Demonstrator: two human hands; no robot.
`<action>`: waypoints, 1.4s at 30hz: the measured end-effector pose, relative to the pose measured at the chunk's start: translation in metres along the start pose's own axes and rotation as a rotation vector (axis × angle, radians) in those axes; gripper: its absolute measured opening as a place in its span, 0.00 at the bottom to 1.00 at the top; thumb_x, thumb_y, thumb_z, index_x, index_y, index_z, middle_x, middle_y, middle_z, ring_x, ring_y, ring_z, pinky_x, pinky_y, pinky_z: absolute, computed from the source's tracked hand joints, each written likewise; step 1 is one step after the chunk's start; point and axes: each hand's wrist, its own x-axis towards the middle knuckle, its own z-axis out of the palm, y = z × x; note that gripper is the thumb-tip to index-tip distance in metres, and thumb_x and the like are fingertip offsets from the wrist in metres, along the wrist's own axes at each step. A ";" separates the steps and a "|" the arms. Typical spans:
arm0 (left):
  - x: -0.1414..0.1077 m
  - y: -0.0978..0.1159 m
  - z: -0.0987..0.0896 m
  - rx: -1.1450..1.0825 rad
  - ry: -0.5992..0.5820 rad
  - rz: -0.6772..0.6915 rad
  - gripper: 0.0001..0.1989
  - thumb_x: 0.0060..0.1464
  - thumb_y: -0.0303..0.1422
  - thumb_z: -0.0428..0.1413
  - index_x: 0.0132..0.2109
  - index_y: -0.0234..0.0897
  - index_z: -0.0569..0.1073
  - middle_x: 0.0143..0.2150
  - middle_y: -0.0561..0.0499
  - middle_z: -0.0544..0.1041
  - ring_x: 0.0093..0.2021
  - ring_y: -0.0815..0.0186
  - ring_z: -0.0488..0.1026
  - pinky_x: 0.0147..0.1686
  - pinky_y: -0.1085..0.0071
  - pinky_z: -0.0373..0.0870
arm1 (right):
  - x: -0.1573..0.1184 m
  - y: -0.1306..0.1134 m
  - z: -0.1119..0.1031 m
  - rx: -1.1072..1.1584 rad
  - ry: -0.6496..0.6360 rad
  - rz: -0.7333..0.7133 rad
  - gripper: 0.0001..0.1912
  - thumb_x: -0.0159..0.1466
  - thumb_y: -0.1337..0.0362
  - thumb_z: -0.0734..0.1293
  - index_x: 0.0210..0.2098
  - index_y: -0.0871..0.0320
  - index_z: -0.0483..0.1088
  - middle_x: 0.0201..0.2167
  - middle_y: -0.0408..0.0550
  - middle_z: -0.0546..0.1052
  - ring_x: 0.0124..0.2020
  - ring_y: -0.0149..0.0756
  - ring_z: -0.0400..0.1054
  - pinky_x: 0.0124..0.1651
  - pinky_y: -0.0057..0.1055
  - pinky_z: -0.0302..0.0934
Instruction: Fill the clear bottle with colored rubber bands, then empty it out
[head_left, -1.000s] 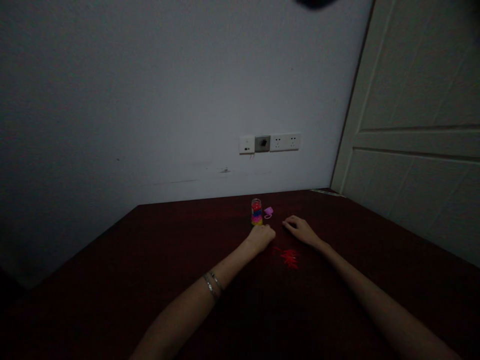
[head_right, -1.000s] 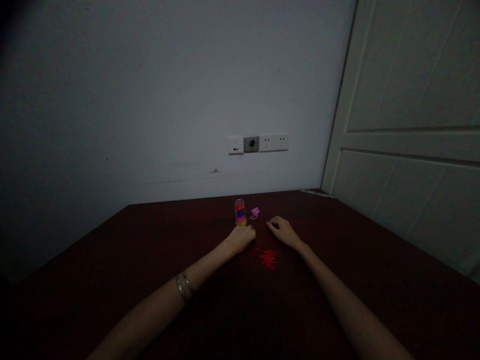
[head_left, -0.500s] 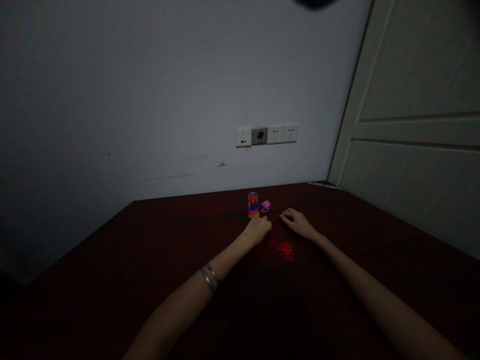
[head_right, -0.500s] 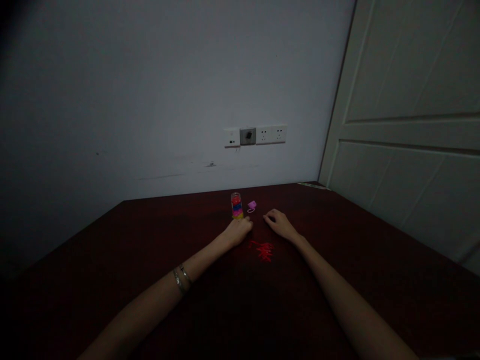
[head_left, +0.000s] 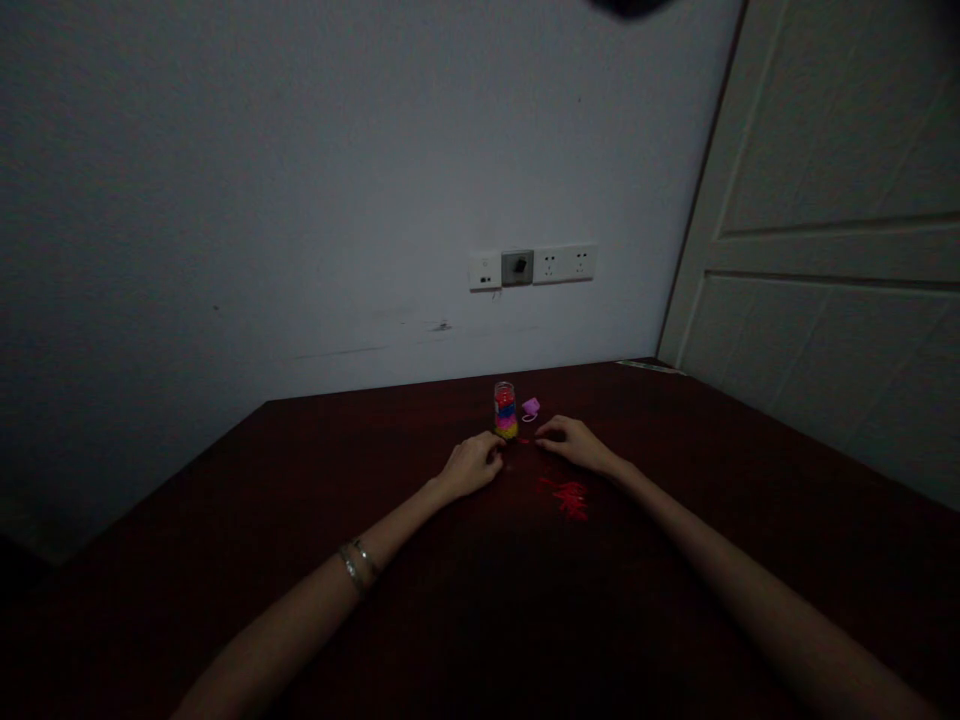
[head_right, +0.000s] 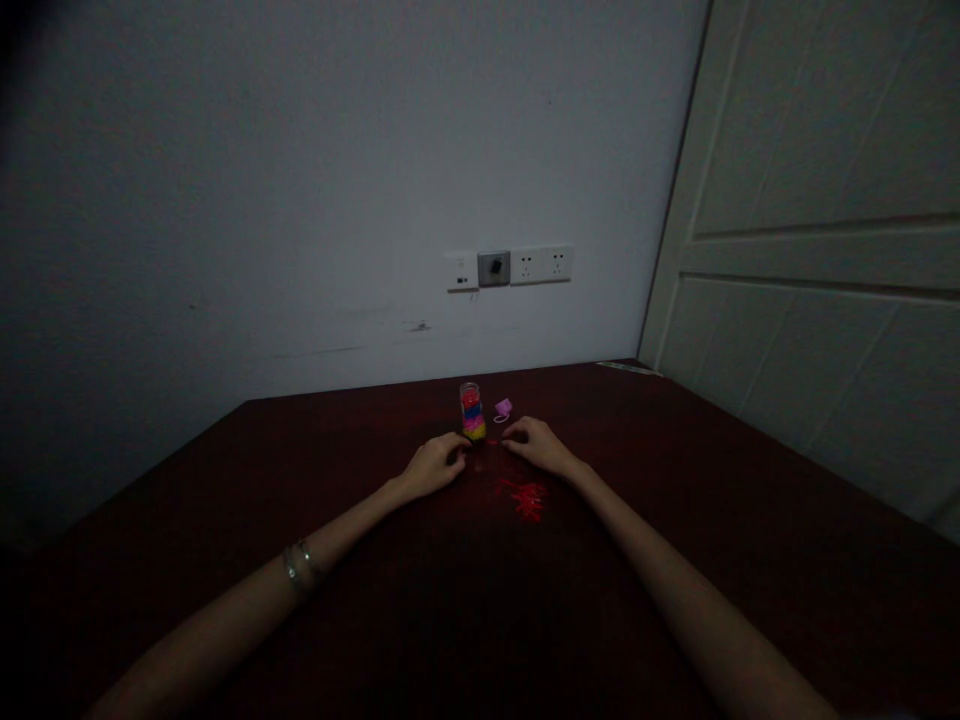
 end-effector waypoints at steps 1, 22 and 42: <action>-0.002 -0.005 0.000 -0.030 0.002 -0.017 0.15 0.51 0.28 0.47 0.46 0.37 0.70 0.42 0.49 0.73 0.38 0.66 0.70 0.38 0.73 0.66 | 0.003 -0.002 0.003 0.010 -0.014 -0.006 0.11 0.55 0.60 0.65 0.34 0.60 0.74 0.35 0.50 0.74 0.37 0.36 0.68 0.42 0.32 0.61; -0.010 -0.005 -0.003 -0.098 -0.025 -0.051 0.13 0.56 0.35 0.45 0.43 0.37 0.71 0.39 0.50 0.73 0.37 0.68 0.69 0.36 0.73 0.64 | 0.005 -0.011 -0.020 0.059 -0.274 -0.042 0.06 0.52 0.64 0.64 0.26 0.60 0.71 0.33 0.49 0.70 0.36 0.35 0.66 0.42 0.31 0.59; 0.023 0.047 0.016 -0.157 -0.305 0.376 0.19 0.53 0.32 0.53 0.52 0.34 0.66 0.49 0.44 0.69 0.48 0.63 0.65 0.49 0.67 0.59 | -0.014 0.010 -0.033 0.234 -0.277 0.216 0.16 0.52 0.57 0.63 0.31 0.62 0.74 0.31 0.49 0.77 0.31 0.35 0.67 0.37 0.31 0.60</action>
